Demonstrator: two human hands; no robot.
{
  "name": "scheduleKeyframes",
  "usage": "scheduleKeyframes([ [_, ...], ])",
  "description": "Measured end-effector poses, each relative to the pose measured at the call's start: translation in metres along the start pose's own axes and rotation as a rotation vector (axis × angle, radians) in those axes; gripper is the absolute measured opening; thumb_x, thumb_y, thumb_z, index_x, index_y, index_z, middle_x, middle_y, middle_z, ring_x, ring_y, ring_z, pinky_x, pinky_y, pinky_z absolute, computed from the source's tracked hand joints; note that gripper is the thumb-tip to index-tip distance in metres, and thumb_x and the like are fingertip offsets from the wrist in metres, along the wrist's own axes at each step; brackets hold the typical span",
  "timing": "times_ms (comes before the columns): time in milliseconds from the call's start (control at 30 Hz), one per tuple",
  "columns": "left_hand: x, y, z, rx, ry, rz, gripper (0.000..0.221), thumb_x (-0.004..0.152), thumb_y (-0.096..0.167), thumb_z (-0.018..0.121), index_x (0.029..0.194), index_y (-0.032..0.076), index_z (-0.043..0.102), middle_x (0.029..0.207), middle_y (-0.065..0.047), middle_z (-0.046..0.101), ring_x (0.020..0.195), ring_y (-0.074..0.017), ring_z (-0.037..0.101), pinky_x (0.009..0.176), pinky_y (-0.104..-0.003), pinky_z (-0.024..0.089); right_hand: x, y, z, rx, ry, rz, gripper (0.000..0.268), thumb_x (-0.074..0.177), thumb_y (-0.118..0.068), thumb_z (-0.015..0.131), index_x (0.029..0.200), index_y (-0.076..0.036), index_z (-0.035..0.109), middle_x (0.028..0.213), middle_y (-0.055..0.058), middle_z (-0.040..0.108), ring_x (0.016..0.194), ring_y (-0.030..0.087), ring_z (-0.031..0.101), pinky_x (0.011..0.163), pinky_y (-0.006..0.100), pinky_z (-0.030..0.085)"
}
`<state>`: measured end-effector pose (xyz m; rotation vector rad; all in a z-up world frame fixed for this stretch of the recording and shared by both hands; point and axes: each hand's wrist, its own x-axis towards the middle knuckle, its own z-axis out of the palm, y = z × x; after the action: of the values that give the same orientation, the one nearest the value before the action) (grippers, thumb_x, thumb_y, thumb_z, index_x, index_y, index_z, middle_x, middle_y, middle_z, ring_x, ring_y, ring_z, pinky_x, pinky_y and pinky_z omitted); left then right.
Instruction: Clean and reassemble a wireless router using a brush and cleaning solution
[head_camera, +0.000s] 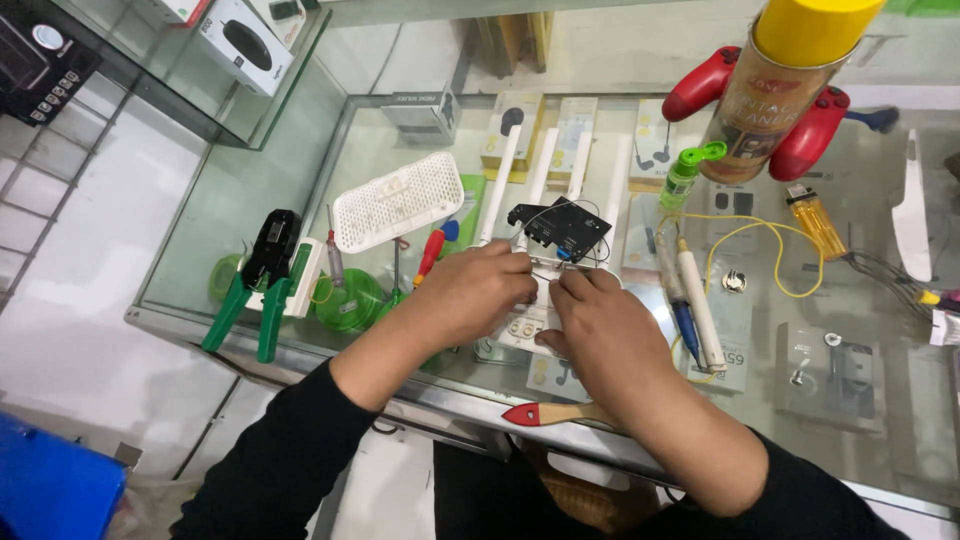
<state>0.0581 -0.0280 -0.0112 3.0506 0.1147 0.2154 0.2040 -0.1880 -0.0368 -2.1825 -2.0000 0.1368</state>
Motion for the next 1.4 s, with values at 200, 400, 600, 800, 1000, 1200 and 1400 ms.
scheduleKeyframes([
  [200,0.000,0.014,0.021,-0.043,0.080,-0.178,0.011,0.089,0.027,0.066,0.092,0.018,0.068,0.089,0.000,0.065,0.096,-0.0237,0.065,0.073,-0.037,0.056,-0.002,-0.001,-0.005,0.011,-0.006,-0.005,0.056,0.089,-0.038,0.069,0.136,-0.008,0.061,0.127,0.008,0.064,0.122,0.030,0.058,0.081,0.038,0.059],
  [400,-0.004,-0.002,-0.025,-0.044,0.011,0.183,0.009,0.089,0.007,0.062,0.090,0.012,0.069,0.095,-0.005,0.068,0.096,-0.0287,0.062,0.079,-0.037,0.057,-0.003,0.000,-0.008,-0.007,-0.012,-0.013,0.055,0.089,-0.039,0.070,0.134,-0.008,0.062,0.127,0.008,0.064,0.123,0.029,0.058,0.083,0.037,0.059],
  [600,-0.001,-0.002,0.027,-0.120,0.030,-0.084,0.009,0.090,0.019,0.062,0.083,0.016,0.066,0.084,-0.001,0.064,0.088,-0.0275,0.066,0.073,-0.038,0.057,-0.002,0.001,0.001,-0.020,-0.007,0.003,0.054,0.087,-0.039,0.072,0.132,-0.010,0.063,0.126,0.006,0.064,0.124,0.027,0.057,0.082,0.036,0.058],
  [800,0.006,0.041,0.014,0.015,0.135,-0.211,0.004,0.080,0.012,0.063,0.077,0.011,0.065,0.078,-0.004,0.057,0.083,-0.0279,0.063,0.065,-0.036,0.053,-0.001,0.000,0.002,-0.035,-0.012,0.032,0.057,0.084,-0.042,0.074,0.132,-0.013,0.063,0.125,0.001,0.063,0.124,0.023,0.056,0.080,0.033,0.058],
  [1000,-0.004,0.011,-0.015,0.089,0.070,0.139,0.008,0.084,0.009,0.064,0.082,0.016,0.068,0.082,-0.002,0.060,0.086,-0.0256,0.060,0.074,-0.033,0.055,-0.004,-0.001,-0.010,-0.002,-0.028,0.019,0.052,0.088,-0.039,0.071,0.132,-0.012,0.064,0.127,0.004,0.063,0.124,0.025,0.056,0.080,0.036,0.059],
  [1200,0.003,-0.014,-0.037,-0.347,0.116,-0.420,0.012,0.093,0.022,0.068,0.099,0.014,0.073,0.094,-0.011,0.071,0.095,-0.0381,0.069,0.078,-0.047,0.058,-0.002,-0.001,-0.014,0.019,-0.053,0.012,0.052,0.091,-0.037,0.071,0.134,-0.009,0.063,0.128,0.007,0.064,0.127,0.028,0.056,0.082,0.037,0.059],
  [1400,0.001,0.020,-0.006,-0.004,0.097,-0.305,0.013,0.092,0.026,0.067,0.102,0.020,0.073,0.095,-0.003,0.069,0.095,-0.0277,0.068,0.077,-0.039,0.058,-0.002,-0.002,-0.014,0.036,-0.073,0.041,0.052,0.090,-0.038,0.070,0.134,-0.010,0.063,0.129,0.006,0.063,0.128,0.027,0.056,0.081,0.039,0.060],
])
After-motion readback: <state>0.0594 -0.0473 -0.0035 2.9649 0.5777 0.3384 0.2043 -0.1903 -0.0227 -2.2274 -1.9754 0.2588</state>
